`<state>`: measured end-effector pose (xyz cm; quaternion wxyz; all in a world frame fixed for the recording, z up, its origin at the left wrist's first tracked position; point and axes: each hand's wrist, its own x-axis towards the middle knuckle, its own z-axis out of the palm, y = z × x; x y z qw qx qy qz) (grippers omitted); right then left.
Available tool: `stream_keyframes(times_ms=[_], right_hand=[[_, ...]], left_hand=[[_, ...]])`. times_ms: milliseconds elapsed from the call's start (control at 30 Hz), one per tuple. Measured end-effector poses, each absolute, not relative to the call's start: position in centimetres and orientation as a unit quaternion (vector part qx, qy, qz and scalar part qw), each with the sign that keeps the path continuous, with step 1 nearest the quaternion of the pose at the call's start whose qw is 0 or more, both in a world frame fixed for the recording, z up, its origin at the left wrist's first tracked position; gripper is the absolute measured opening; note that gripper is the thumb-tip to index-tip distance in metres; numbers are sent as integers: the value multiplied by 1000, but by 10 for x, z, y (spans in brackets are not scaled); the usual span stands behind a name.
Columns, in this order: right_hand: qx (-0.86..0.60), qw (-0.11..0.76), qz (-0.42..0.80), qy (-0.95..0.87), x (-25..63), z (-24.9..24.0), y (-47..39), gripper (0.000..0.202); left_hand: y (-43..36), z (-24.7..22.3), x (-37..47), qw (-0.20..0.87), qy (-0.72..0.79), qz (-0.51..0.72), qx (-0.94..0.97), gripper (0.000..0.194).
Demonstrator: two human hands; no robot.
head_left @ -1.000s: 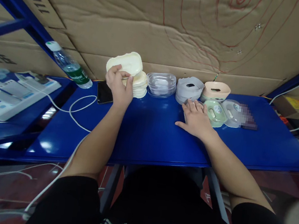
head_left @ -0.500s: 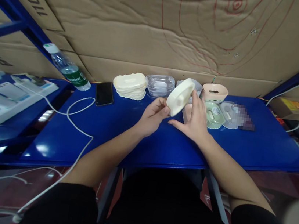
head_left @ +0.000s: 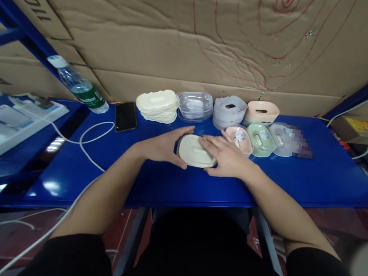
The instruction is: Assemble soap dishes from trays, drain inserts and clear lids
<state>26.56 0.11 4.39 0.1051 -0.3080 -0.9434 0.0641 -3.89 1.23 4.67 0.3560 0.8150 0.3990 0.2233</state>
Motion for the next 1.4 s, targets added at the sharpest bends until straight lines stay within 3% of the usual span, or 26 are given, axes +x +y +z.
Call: stream_keyframes(times_ms=[167,367,467,600,700,867,1133,1400], right_hand=[[-301,70,76,-948,265,35,3,92],[-300,73,71,-949,264,31,2,83],[-297,124,67,-945,267,36,6,78],[-352,253,38,-901,283,52,34,49],[-424,316,-1,-849,298,63,67,39],[-502,303,-42,-809,308,64,106,38],[-490,249,-33,-835,305,50,119,37],[-452,328,0,-830,316,40,122,30]], left_hand=[[8,30,-23,263,437,88,856,134],[7,35,-15,196,457,44,867,114],[6,36,-13,186,471,18,862,109],[6,37,-12,178,478,2,860,110],[6,37,-11,170,480,0,861,108],[5,38,-6,164,490,-20,856,114],[-2,39,1,155,498,-36,853,133],[0,37,0,164,497,-34,852,133]])
